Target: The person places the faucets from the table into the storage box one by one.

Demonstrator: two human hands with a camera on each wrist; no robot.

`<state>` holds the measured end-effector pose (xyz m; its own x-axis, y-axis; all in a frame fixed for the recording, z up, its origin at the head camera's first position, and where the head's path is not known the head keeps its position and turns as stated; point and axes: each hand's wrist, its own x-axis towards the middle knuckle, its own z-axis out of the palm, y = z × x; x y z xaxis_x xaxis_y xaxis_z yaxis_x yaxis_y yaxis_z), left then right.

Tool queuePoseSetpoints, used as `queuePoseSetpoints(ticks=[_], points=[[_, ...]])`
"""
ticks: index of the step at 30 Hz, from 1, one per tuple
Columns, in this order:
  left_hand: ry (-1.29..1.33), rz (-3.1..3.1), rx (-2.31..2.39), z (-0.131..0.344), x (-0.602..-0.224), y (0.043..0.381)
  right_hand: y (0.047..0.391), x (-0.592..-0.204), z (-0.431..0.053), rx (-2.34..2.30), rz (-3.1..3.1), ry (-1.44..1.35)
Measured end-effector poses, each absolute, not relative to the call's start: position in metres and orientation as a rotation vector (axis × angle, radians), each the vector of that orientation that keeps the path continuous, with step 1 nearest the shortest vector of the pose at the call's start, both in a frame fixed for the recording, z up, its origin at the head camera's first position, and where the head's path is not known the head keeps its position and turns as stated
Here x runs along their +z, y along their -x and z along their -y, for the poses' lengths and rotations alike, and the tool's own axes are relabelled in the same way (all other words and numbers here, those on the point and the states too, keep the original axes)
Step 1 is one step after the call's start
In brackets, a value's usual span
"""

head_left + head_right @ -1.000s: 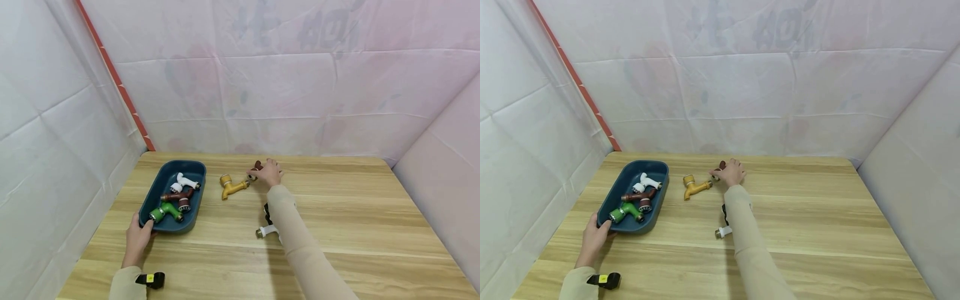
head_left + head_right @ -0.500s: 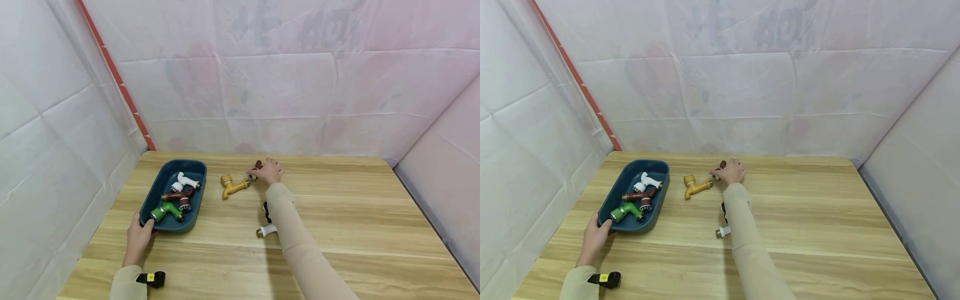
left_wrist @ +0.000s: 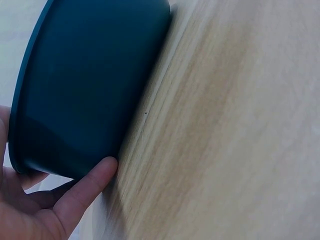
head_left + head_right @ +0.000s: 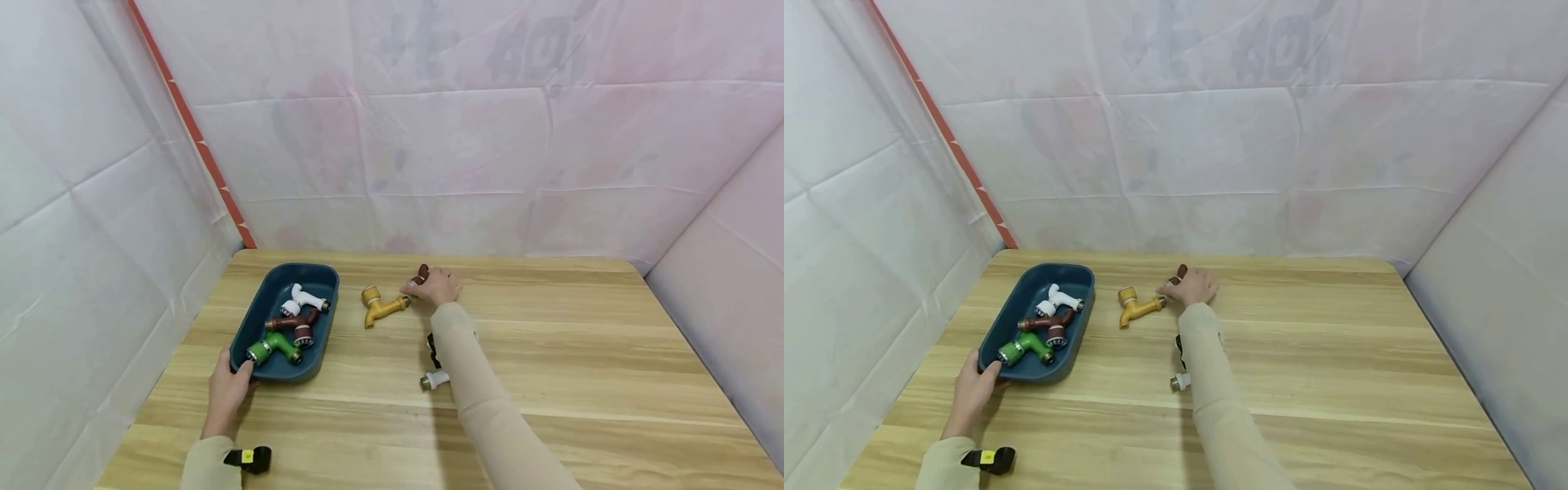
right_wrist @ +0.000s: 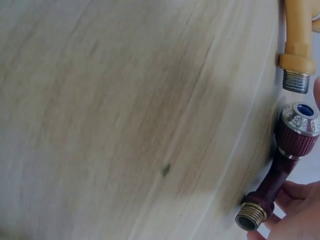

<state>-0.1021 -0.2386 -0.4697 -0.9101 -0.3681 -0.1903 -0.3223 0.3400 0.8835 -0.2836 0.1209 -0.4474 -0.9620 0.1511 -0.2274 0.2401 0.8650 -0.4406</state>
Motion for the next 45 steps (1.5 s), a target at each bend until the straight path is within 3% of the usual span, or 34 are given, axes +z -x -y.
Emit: queuePoseSetpoints(ticks=[45], points=[[-0.621, 2.536, -1.668, 0.239, -0.472, 0.102, 0.285, -0.456, -0.124, -0.837, -2.925, -0.335]])
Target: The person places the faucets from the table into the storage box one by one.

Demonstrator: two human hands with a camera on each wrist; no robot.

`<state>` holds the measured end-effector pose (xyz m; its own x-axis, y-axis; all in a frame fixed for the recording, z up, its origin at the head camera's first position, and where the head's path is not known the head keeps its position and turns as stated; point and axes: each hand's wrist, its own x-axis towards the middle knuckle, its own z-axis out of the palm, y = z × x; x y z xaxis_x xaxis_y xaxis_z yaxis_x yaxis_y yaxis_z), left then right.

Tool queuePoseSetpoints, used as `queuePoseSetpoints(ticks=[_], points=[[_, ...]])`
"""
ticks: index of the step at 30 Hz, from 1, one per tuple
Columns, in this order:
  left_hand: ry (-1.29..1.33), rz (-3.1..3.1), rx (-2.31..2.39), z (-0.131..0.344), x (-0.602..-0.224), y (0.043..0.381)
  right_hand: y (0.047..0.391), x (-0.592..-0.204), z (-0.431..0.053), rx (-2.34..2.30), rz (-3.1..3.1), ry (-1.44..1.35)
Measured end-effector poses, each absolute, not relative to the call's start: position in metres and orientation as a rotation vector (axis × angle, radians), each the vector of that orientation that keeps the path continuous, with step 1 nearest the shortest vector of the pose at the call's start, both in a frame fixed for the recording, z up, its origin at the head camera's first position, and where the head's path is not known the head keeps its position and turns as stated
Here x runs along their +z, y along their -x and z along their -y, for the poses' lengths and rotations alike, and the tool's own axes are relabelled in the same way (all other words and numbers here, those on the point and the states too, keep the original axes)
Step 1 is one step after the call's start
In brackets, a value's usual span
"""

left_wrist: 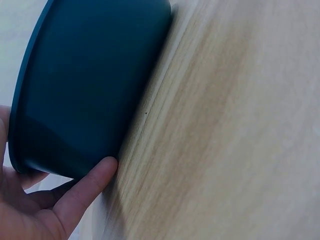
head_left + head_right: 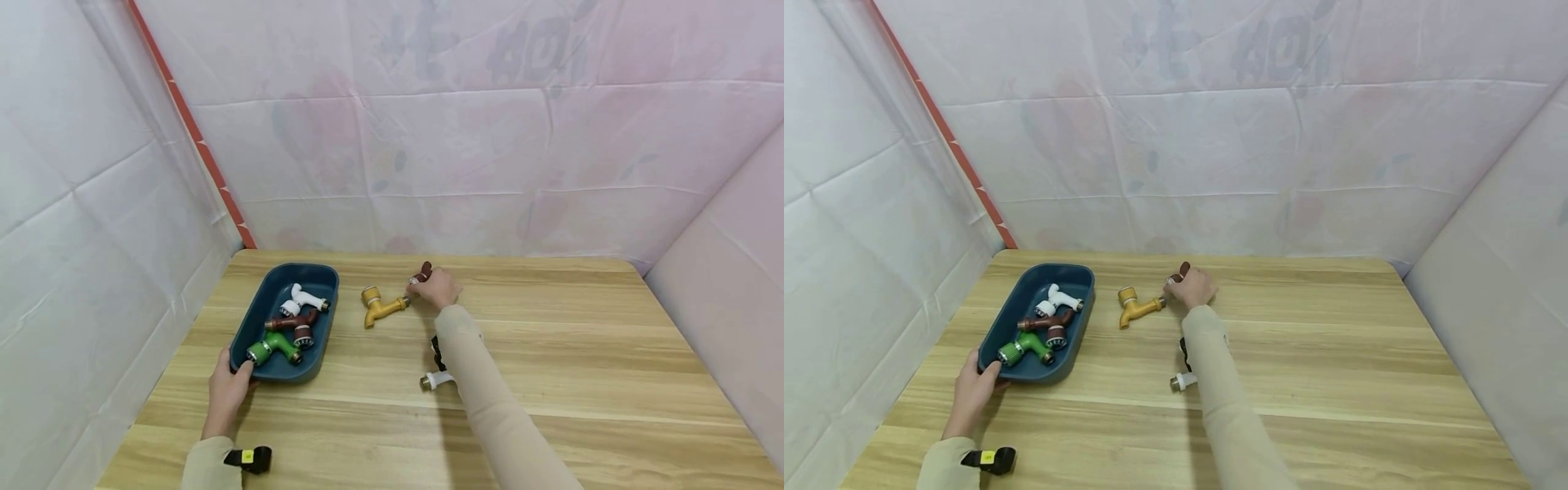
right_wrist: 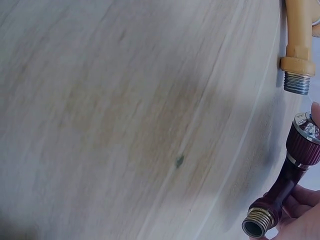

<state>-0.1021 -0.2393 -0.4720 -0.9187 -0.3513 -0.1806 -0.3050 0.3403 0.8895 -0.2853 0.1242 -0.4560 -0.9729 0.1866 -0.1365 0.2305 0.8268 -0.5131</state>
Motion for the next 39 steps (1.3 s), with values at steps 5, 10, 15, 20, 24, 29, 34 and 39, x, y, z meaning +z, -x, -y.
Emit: queuePoseSetpoints(ticks=[5, 10, 15, 20, 24, 29, 34, 39], points=[[-0.618, 2.529, -1.655, 0.239, -0.472, 0.104, 0.285, -0.455, -0.129, -0.857, -2.947, -0.314], [-0.621, 2.523, -1.649, 0.239, -0.473, 0.104, 0.283, -0.451, -0.132, -0.886, -2.952, -0.294], [-0.63, 2.529, -1.653, 0.239, -0.472, 0.103, 0.283, -0.448, -0.134, -0.918, -2.957, -0.258], [-0.631, 2.534, -1.665, 0.238, -0.471, 0.103, 0.282, -0.444, -0.135, -0.952, -2.96, -0.23], [-0.629, 2.536, -1.667, 0.238, -0.471, 0.102, 0.281, -0.439, -0.136, -0.957, -2.953, -0.228], [-0.621, 2.543, -1.655, 0.237, -0.471, 0.103, 0.28, -0.432, -0.138, -0.963, -2.959, -0.223], [-0.626, 2.538, -1.65, 0.236, -0.472, 0.103, 0.279, -0.428, -0.139, -0.989, -2.971, -0.2], [-0.639, 2.527, -1.674, 0.237, -0.471, 0.102, 0.277, -0.426, -0.137, -0.983, -2.983, -0.165]])
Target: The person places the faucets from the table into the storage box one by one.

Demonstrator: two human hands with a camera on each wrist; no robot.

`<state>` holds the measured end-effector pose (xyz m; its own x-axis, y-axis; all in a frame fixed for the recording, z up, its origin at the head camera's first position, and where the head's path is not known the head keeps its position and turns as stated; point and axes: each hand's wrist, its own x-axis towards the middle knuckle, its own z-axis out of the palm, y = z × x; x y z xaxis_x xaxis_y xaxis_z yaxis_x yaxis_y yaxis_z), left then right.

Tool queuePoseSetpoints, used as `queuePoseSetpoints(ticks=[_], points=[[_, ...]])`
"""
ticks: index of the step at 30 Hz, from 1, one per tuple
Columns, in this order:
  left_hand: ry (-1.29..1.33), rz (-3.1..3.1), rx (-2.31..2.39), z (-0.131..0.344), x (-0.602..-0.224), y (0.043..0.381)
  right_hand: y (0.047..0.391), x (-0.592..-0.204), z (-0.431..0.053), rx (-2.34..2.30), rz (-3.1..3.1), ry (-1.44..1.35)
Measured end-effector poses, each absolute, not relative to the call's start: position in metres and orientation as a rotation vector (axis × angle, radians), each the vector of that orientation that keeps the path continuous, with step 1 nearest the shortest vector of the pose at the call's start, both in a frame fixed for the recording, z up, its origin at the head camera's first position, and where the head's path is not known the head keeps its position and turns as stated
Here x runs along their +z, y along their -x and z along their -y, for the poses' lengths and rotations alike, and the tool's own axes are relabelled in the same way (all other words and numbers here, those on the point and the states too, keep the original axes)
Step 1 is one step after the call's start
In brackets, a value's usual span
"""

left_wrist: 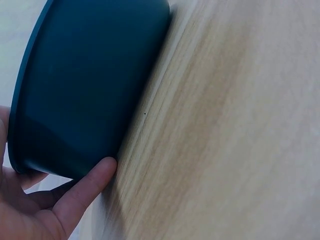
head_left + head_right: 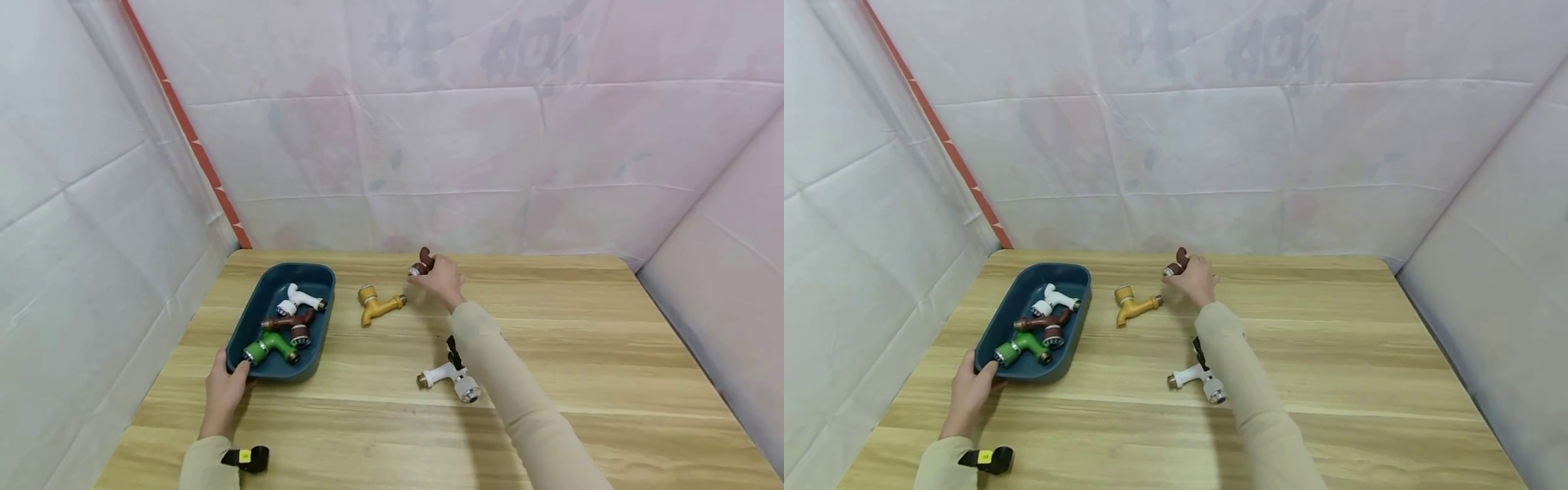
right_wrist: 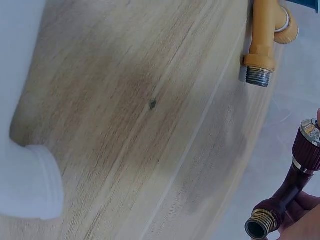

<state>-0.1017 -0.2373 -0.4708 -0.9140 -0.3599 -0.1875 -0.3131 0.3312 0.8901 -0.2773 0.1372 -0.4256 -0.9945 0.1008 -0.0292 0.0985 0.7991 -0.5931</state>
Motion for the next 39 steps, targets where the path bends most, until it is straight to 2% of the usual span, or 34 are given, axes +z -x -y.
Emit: queuePoseSetpoints(ticks=[39], points=[[-0.627, 2.527, -1.643, 0.238, -0.471, 0.101, 0.26, -0.409, -0.124, 1.091, 2.878, 0.056]])
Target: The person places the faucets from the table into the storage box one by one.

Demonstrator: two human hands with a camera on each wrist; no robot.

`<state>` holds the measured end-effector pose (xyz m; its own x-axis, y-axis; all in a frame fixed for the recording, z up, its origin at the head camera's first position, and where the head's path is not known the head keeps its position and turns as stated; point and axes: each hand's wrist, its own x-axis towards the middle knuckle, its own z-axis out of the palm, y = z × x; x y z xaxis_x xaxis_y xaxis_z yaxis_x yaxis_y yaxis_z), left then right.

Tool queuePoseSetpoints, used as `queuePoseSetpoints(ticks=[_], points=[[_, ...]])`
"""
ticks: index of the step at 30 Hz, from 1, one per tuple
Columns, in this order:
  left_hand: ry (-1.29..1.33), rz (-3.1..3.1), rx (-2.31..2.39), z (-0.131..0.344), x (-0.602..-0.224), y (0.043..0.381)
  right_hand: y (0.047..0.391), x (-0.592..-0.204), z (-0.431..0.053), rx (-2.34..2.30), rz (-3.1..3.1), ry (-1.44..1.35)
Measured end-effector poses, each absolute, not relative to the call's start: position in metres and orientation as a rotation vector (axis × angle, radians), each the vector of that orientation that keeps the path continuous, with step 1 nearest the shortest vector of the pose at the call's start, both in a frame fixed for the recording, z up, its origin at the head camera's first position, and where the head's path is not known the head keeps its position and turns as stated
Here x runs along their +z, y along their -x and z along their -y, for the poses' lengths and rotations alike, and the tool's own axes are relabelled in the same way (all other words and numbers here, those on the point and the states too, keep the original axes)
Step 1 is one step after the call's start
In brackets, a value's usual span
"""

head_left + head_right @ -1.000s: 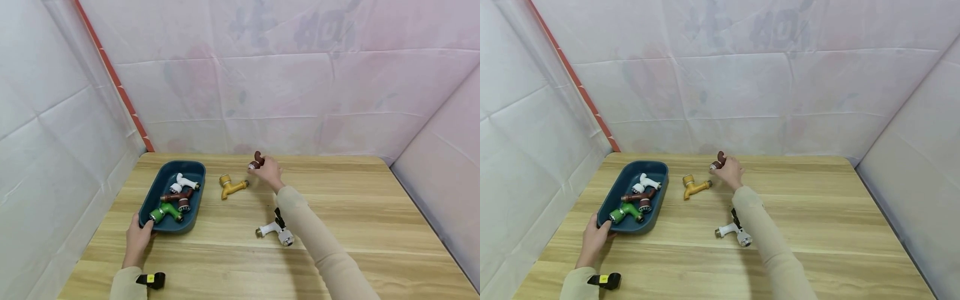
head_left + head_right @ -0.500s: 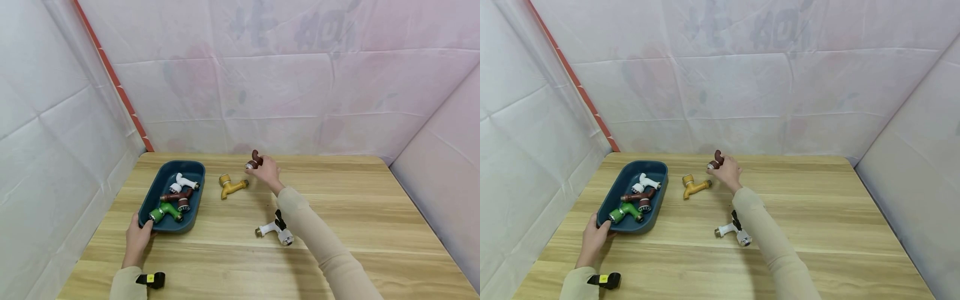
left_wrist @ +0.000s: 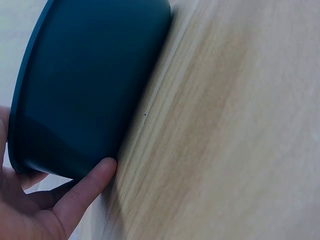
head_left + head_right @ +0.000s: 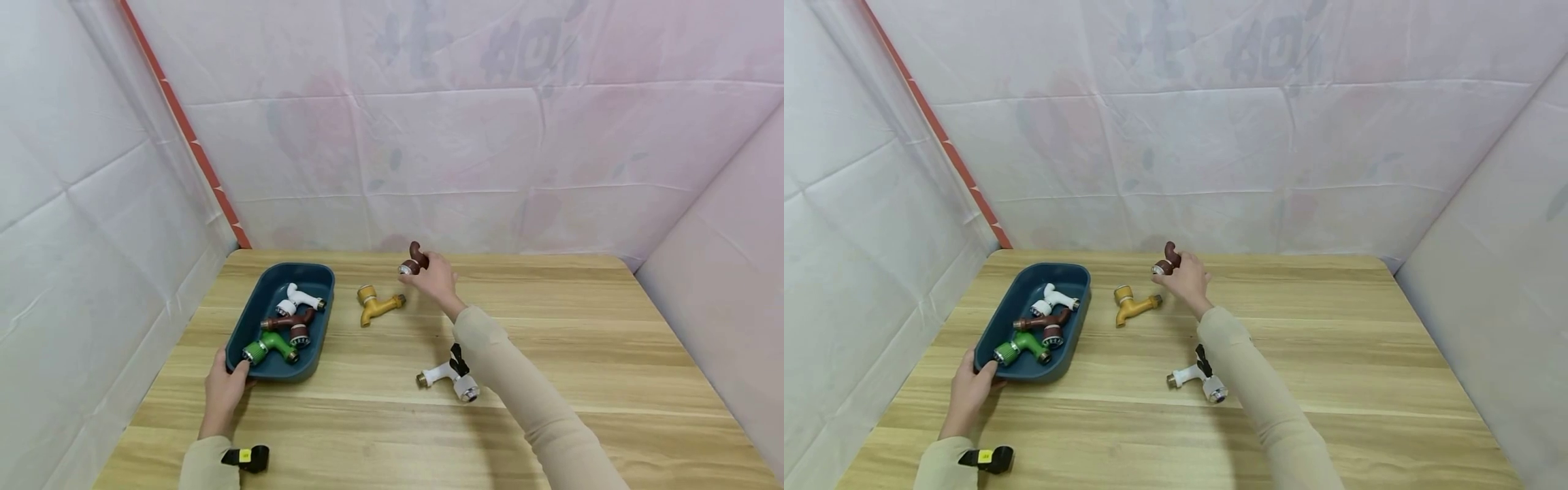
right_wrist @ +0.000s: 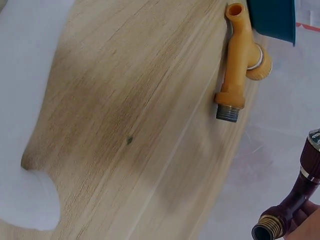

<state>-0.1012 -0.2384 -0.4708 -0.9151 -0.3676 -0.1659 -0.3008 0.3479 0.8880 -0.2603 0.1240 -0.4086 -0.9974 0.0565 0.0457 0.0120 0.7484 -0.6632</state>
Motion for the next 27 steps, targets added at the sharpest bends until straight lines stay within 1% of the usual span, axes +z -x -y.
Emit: queuePoseSetpoints(ticks=[27], points=[[-0.654, 2.515, -1.662, 0.238, -0.47, 0.102, 0.251, -0.399, -0.105, 1.114, 2.803, -0.032]])
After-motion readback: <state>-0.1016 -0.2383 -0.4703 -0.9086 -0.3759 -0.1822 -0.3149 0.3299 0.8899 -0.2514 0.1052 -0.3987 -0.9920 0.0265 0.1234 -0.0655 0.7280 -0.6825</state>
